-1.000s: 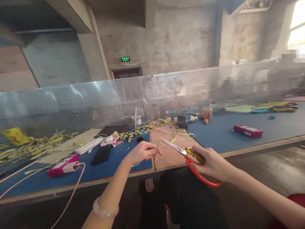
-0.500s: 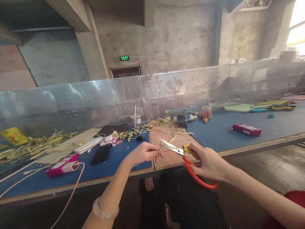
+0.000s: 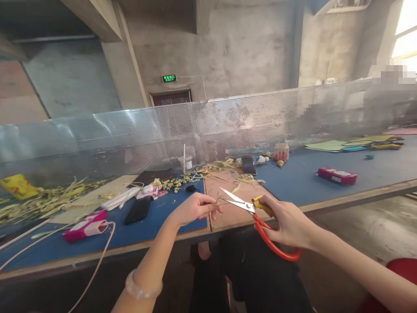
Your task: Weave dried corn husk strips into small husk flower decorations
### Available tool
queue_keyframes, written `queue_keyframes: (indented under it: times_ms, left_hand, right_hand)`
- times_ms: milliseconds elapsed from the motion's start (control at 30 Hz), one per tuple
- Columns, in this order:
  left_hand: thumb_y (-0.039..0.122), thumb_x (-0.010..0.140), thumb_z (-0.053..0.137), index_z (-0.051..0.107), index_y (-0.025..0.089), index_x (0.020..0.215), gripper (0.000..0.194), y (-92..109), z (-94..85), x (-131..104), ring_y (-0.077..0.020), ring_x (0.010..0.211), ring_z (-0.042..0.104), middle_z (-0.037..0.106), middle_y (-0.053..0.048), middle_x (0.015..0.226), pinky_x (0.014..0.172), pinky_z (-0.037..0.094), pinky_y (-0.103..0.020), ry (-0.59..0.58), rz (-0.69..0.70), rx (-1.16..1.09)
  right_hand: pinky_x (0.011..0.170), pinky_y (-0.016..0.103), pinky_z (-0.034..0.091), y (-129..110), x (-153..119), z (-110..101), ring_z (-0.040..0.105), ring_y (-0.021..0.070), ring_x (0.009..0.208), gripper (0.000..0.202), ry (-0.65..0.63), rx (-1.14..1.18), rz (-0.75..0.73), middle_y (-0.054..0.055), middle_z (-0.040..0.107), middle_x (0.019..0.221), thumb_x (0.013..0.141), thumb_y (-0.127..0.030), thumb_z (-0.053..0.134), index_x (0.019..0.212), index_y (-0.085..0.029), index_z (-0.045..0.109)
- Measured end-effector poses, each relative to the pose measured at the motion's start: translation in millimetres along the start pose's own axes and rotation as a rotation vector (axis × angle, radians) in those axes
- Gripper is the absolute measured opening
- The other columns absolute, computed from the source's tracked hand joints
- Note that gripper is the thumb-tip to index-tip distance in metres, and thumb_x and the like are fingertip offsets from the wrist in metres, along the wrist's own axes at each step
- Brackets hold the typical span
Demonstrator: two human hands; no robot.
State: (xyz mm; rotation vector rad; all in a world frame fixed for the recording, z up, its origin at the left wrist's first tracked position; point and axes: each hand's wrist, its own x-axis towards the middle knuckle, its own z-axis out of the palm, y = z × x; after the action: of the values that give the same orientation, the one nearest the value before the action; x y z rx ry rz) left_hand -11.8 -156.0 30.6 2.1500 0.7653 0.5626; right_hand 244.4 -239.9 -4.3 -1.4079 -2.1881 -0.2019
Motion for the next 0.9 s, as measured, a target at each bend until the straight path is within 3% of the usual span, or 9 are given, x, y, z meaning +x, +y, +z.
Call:
queue_keyframes:
  times_ms: [267, 467, 633, 900]
  left_hand:
    - [0.04, 0.08, 0.049, 0.068, 0.013, 0.084, 0.033, 0.0, 3.2, 1.5, -0.007, 0.048, 0.043, 0.061, -0.003, 0.062, 0.043, 0.033, -0.018, -0.019, -0.031, 0.044]
    - [0.039, 0.08, 0.047, 0.068, 0.015, 0.086, 0.033, -2.4, 4.8, 1.9, -0.0079, 0.053, 0.046, 0.065, -0.006, 0.082, 0.045, 0.038, -0.018, -0.041, -0.019, 0.078]
    - [0.038, 0.082, 0.045, 0.067, 0.015, 0.086, 0.032, -3.9, 1.8, 0.4, -0.0096, 0.053, 0.051, 0.064, -0.004, 0.068, 0.047, 0.04, -0.018, -0.033, -0.041, 0.167]
    - [0.031, 0.082, 0.043, 0.066, 0.016, 0.082, 0.028, 4.1, 3.0, -0.4, -0.0069, 0.046, 0.049, 0.065, -0.003, 0.074, 0.049, 0.04, -0.019, -0.01, -0.018, 0.303]
  right_hand:
    - [0.05, 0.023, 0.029, -0.8, 5.2, 4.0, 0.044, 0.0129, 0.051, 0.029, 0.01, -0.031, 0.008, -0.002, 0.051, 0.064, 0.072, -0.044, 0.05, 0.088, -0.02, 0.044]
    - [0.048, 0.023, 0.028, -4.4, 6.4, 2.9, 0.046, 0.0135, 0.05, 0.03, 0.018, -0.04, -0.01, -0.001, 0.055, 0.063, 0.073, -0.044, 0.049, 0.09, -0.019, 0.048]
    - [0.049, 0.023, 0.03, 0.8, 4.1, 4.5, 0.052, 0.0152, 0.054, 0.03, 0.036, -0.069, -0.009, 0.001, 0.06, 0.07, 0.071, -0.044, 0.053, 0.09, -0.02, 0.051]
    - [0.05, 0.023, 0.033, 2.6, 2.6, 8.0, 0.056, 0.0157, 0.056, 0.031, 0.082, -0.055, -0.015, 0.001, 0.064, 0.073, 0.074, -0.046, 0.052, 0.094, -0.022, 0.053]
